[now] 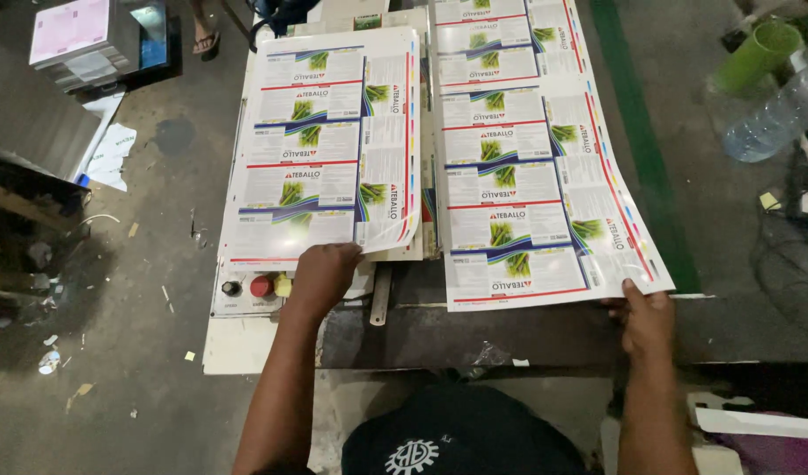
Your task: The person is sorting and organizing stacks of printed product labels on a workbench in a print shop.
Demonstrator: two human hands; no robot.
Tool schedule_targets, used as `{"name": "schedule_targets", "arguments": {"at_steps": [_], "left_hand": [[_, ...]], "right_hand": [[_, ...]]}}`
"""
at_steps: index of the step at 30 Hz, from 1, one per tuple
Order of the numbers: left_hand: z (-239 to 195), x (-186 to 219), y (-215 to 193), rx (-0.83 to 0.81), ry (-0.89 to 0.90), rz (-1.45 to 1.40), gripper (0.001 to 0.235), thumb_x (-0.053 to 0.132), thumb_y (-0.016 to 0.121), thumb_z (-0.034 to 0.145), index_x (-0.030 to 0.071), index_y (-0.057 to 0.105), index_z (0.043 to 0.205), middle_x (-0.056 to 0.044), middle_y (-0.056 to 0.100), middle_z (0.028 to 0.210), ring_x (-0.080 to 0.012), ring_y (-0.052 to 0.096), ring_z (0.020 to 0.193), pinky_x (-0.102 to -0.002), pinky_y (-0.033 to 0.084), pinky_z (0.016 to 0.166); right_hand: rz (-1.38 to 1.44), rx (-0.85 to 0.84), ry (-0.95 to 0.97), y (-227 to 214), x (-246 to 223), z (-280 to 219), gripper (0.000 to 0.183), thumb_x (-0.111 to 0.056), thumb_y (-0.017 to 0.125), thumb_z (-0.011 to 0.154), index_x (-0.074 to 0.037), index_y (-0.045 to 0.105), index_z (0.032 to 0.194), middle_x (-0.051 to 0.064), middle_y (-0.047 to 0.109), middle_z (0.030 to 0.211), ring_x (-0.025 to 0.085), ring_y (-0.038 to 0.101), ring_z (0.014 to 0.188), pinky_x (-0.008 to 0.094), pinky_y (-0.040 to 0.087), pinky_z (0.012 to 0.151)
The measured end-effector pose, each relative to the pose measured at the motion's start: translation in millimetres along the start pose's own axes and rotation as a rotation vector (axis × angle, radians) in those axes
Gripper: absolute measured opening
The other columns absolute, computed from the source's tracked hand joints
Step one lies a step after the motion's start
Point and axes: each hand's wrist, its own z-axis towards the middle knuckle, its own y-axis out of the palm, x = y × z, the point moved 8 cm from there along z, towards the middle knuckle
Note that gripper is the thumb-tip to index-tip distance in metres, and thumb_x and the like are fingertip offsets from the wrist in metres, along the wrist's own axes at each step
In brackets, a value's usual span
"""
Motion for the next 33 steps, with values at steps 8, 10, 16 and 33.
{"name": "schedule_targets", "arguments": {"at_steps": [8,10,16,33], "left_hand": [[0,-2,9,-0.089,-0.031,0.073,0.02,0.024,0.062,0.097,0.009,0.072,0.09,-0.017,0.073,0.08,-0.0401,0.07,0.074,-0.053,0.053,0.068],[-2,-2,9,-0.063,-0.031,0.028,0.018,0.023,0.061,0.096,0.01,0.073,0.092,-0.018,0.073,0.081,-0.0402,0.07,0.075,-0.052,0.054,0.068],[-2,1,-1,0.003,-0.004,-0.054,0.016,0.016,0.059,0.092,0.009,0.073,0.095,-0.018,0.074,0.085,-0.0401,0.071,0.076,-0.052,0.054,0.068],[0,-8,3,-0.137,-0.184,0.049,0.018,0.019,0.058,0.095,0.013,0.075,0.096,-0.017,0.074,0.083,-0.0391,0.071,0.079,-0.053,0.055,0.069]], "right_hand": [[-0.067,-0.095,-0.023,54,-23,64,0.027,-0.014,0.061,0.106,-0.001,0.061,0.13,0.01,0.072,0.098,0.018,0.069,0.073,0.033,0.049,0.056],[-0.058,-0.107,-0.033,61,-34,69,0.028,-0.014,0.061,0.105,-0.002,0.059,0.131,0.01,0.072,0.097,0.018,0.069,0.072,0.033,0.049,0.056],[-0.199,-0.018,-0.014,47,-33,55,0.028,-0.012,0.059,0.104,-0.002,0.061,0.131,0.011,0.074,0.101,0.018,0.07,0.074,0.033,0.052,0.058],[-0.021,-0.284,0.009,142,-52,158,0.03,-0.019,0.056,0.105,-0.011,0.055,0.134,0.006,0.073,0.1,0.016,0.069,0.068,0.03,0.049,0.052]]}}
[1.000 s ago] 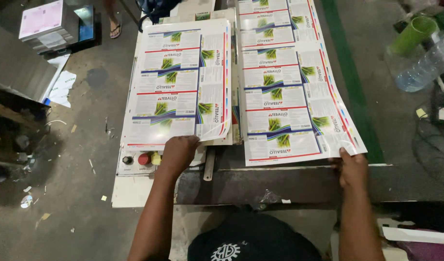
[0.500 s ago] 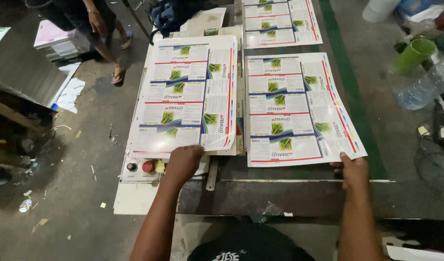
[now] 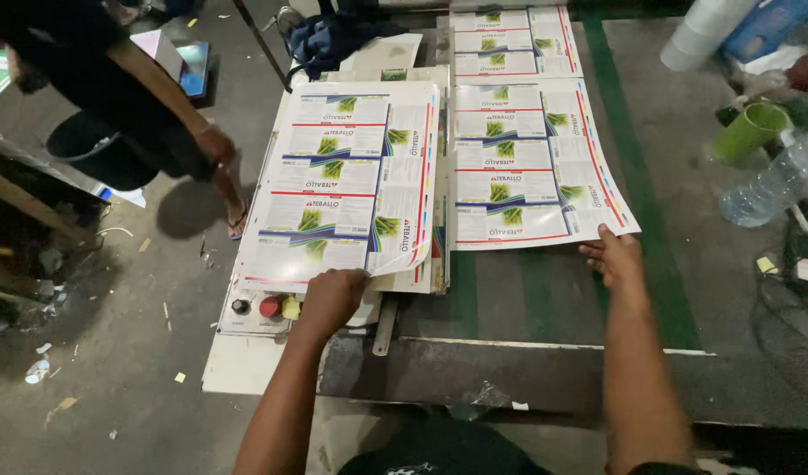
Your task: The person is sorting and organizing stacks of printed product labels on a workbench in a print shop.
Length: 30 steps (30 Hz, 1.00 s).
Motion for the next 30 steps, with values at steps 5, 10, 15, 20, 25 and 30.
{"name": "schedule_targets", "arguments": {"at_steps": [5,10,15,20,25,30], "left_hand": [[-24,27,-62,0.546,0.134,-0.187,0.015,0.016,0.066,0.092,0.009,0.074,0.104,-0.013,0.077,0.098,-0.0358,0.073,0.087,-0.048,0.057,0.07],[-29,106,-28,0.489,0.419,-0.234,0.017,0.013,0.068,0.087,0.007,0.071,0.103,-0.012,0.074,0.104,-0.033,0.072,0.095,-0.045,0.058,0.076],[-36,171,25,0.226,0.541,-0.222,0.013,0.015,0.068,0.086,0.006,0.069,0.095,-0.011,0.072,0.096,-0.0322,0.071,0.093,-0.046,0.055,0.077],[-56,207,-44,0.112,0.665,-0.482,0.013,0.018,0.073,0.091,0.006,0.072,0.095,-0.012,0.074,0.095,-0.0327,0.07,0.09,-0.046,0.055,0.081],[-109,219,-202,-0.193,0.998,-1.111,0.023,0.026,0.056,0.114,0.005,0.066,0.118,-0.011,0.067,0.109,-0.0284,0.067,0.104,-0.036,0.052,0.093],[-125,201,-223,-0.294,1.068,-1.295,0.03,0.032,0.048,0.119,0.004,0.061,0.119,-0.012,0.062,0.114,-0.0288,0.062,0.108,-0.036,0.049,0.097]], "right_hand": [[-0.116,0.136,0.134,-7,37,-62,0.051,-0.019,0.06,0.103,-0.009,0.045,0.151,0.013,0.075,0.108,0.016,0.07,0.079,0.029,0.051,0.06],[-0.186,-0.234,0.156,104,27,-177,0.048,-0.018,0.066,0.095,-0.01,0.059,0.142,0.01,0.077,0.112,0.017,0.071,0.084,0.031,0.056,0.064],[0.097,-0.485,0.239,154,65,-224,0.043,-0.02,0.068,0.087,-0.016,0.06,0.129,0.004,0.075,0.103,0.019,0.074,0.083,0.032,0.053,0.058],[0.121,-0.244,0.28,105,86,-221,0.027,-0.018,0.066,0.097,0.002,0.07,0.115,0.013,0.075,0.092,0.02,0.069,0.071,0.033,0.053,0.057],[0.145,-0.105,0.17,16,98,-211,0.021,-0.014,0.065,0.098,-0.003,0.066,0.116,0.01,0.072,0.091,0.019,0.068,0.071,0.033,0.051,0.057],[0.102,0.022,0.092,-67,91,-229,0.021,-0.01,0.064,0.101,-0.003,0.063,0.121,0.01,0.072,0.097,0.02,0.069,0.075,0.033,0.052,0.059]]}}
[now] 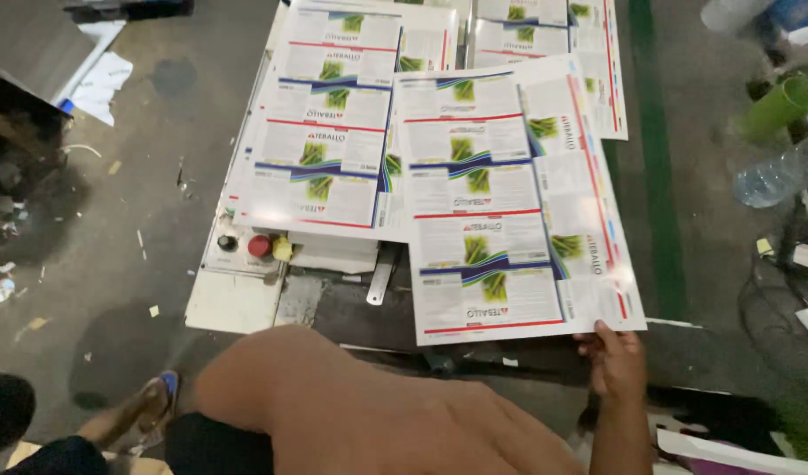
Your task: The person is sorting and organizing stacks of printed product labels on a workbench in a print shop.
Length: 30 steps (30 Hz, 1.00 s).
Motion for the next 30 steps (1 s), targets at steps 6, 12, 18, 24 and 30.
{"name": "schedule_targets", "arguments": {"at_steps": [6,12,18,24,30], "left_hand": [[-11,-10,-9,0.11,-0.003,0.015,0.025,0.029,0.051,0.116,0.005,0.06,0.115,-0.011,0.062,0.111,-0.0278,0.062,0.105,-0.035,0.049,0.095],[-15,-28,-24,0.186,-0.019,0.033,0.021,0.026,0.054,0.113,0.006,0.059,0.111,-0.01,0.062,0.108,-0.0268,0.063,0.101,-0.035,0.049,0.092],[-62,-122,-102,0.258,-0.04,0.08,0.017,0.022,0.057,0.111,0.006,0.058,0.106,-0.009,0.062,0.105,-0.0258,0.063,0.098,-0.034,0.049,0.089],[-165,-223,-159,0.318,-0.051,0.135,0.014,0.019,0.059,0.108,0.007,0.057,0.102,-0.008,0.062,0.102,-0.0249,0.063,0.095,-0.034,0.049,0.086],[-174,-208,-167,0.381,-0.063,0.199,0.013,0.016,0.063,0.105,0.007,0.056,0.098,-0.008,0.062,0.099,-0.024,0.063,0.092,-0.033,0.049,0.084]], "right_hand": [[-0.036,0.145,-0.033,-58,-17,-20,0.031,-0.006,0.06,0.101,-0.005,0.061,0.132,0.008,0.072,0.104,0.02,0.069,0.077,0.032,0.051,0.059],[-0.09,0.242,0.039,-86,-10,-40,0.033,-0.006,0.06,0.102,-0.003,0.058,0.135,0.01,0.072,0.106,0.019,0.07,0.077,0.03,0.051,0.059],[-0.081,0.228,0.032,-88,-7,-40,0.032,-0.006,0.059,0.102,-0.004,0.059,0.135,0.008,0.072,0.106,0.018,0.07,0.077,0.03,0.052,0.059],[-0.111,0.235,0.031,-70,-17,-7,0.03,-0.006,0.059,0.102,-0.004,0.059,0.132,0.01,0.072,0.106,0.019,0.069,0.076,0.031,0.051,0.058],[-0.137,0.09,0.026,-39,-33,56,0.031,-0.01,0.06,0.102,-0.005,0.056,0.132,0.009,0.073,0.106,0.02,0.071,0.076,0.031,0.052,0.059]]}}
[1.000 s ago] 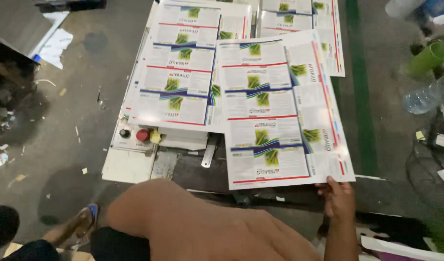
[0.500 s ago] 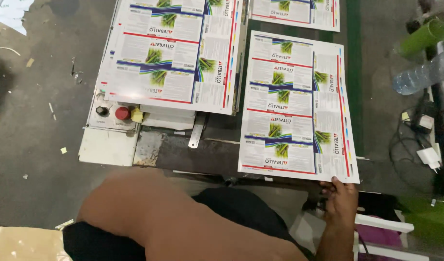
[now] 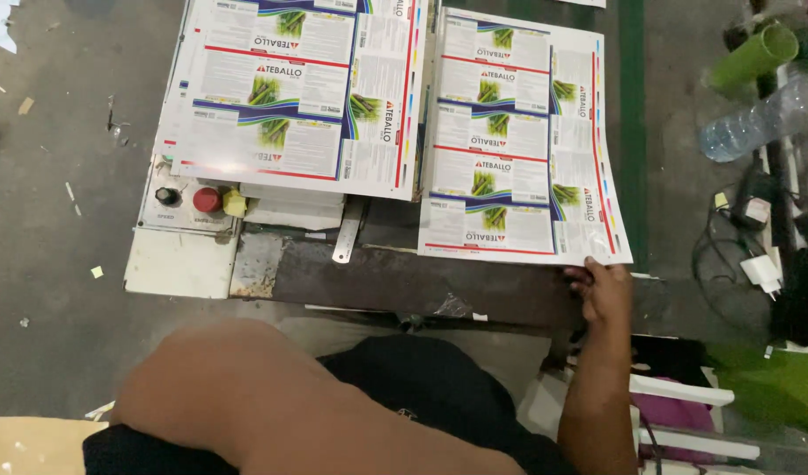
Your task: The person is sorting and organizing stacks of printed product labels on a workbench in a print shop.
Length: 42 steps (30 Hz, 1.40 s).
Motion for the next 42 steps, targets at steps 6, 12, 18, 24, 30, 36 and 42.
{"name": "schedule_targets", "arguments": {"at_steps": [6,12,18,24,30,36,42], "left_hand": [[80,186,87,0.068,-0.009,0.077,0.015,0.013,0.066,0.102,0.008,0.055,0.094,-0.007,0.062,0.096,-0.0231,0.063,0.089,-0.033,0.049,0.081],[81,231,110,0.139,-0.014,0.152,0.018,0.01,0.069,0.1,0.008,0.054,0.09,-0.006,0.062,0.092,-0.0223,0.063,0.086,-0.032,0.049,0.078],[70,238,103,0.235,-0.04,0.24,0.022,0.007,0.072,0.097,0.008,0.053,0.086,-0.006,0.062,0.089,-0.0214,0.063,0.083,-0.032,0.049,0.075],[78,222,98,0.258,-0.053,0.308,0.027,0.004,0.075,0.094,0.009,0.052,0.082,-0.005,0.062,0.086,-0.0206,0.063,0.079,-0.031,0.049,0.073],[42,38,68,0.255,-0.241,1.033,0.022,0.026,0.076,0.099,0.006,0.071,0.105,-0.012,0.074,0.109,-0.0328,0.068,0.105,-0.046,0.051,0.092],[10,-57,59,-0.266,-0.586,1.397,0.098,0.066,0.069,0.079,-0.005,0.048,0.143,-0.022,0.045,0.152,-0.0348,0.038,0.144,-0.054,0.027,0.115],[24,-44,47,-0.416,-0.57,1.341,0.06,0.052,0.072,0.085,0.003,0.065,0.12,-0.017,0.058,0.142,-0.0316,0.054,0.135,-0.046,0.046,0.104]], "right_hand": [[-0.043,-0.019,0.023,31,-22,69,0.03,-0.011,0.059,0.101,-0.007,0.057,0.131,0.008,0.072,0.104,0.02,0.071,0.078,0.031,0.05,0.056],[-0.006,-0.082,-0.002,53,-37,136,0.029,-0.013,0.058,0.104,-0.009,0.058,0.132,0.008,0.072,0.103,0.02,0.072,0.081,0.035,0.053,0.062],[0.023,-0.155,0.088,71,-36,106,0.036,-0.025,0.056,0.11,-0.003,0.052,0.138,0.014,0.074,0.112,0.023,0.074,0.084,0.037,0.051,0.062],[0.088,-0.048,0.021,50,-14,14,0.059,-0.022,0.055,0.107,-0.009,0.032,0.16,0.016,0.074,0.117,0.02,0.071,0.086,0.033,0.051,0.065],[0.063,-0.079,-0.001,80,-6,-66,0.055,-0.02,0.056,0.105,-0.006,0.043,0.157,0.015,0.073,0.117,0.019,0.07,0.086,0.031,0.051,0.065],[-0.046,-0.096,0.089,89,29,-79,0.053,-0.019,0.058,0.101,-0.01,0.05,0.153,0.014,0.075,0.113,0.017,0.07,0.082,0.028,0.051,0.062],[-0.101,-0.152,0.107,117,22,-73,0.049,-0.017,0.058,0.1,-0.01,0.056,0.148,0.012,0.077,0.112,0.015,0.07,0.082,0.028,0.05,0.059]]}}
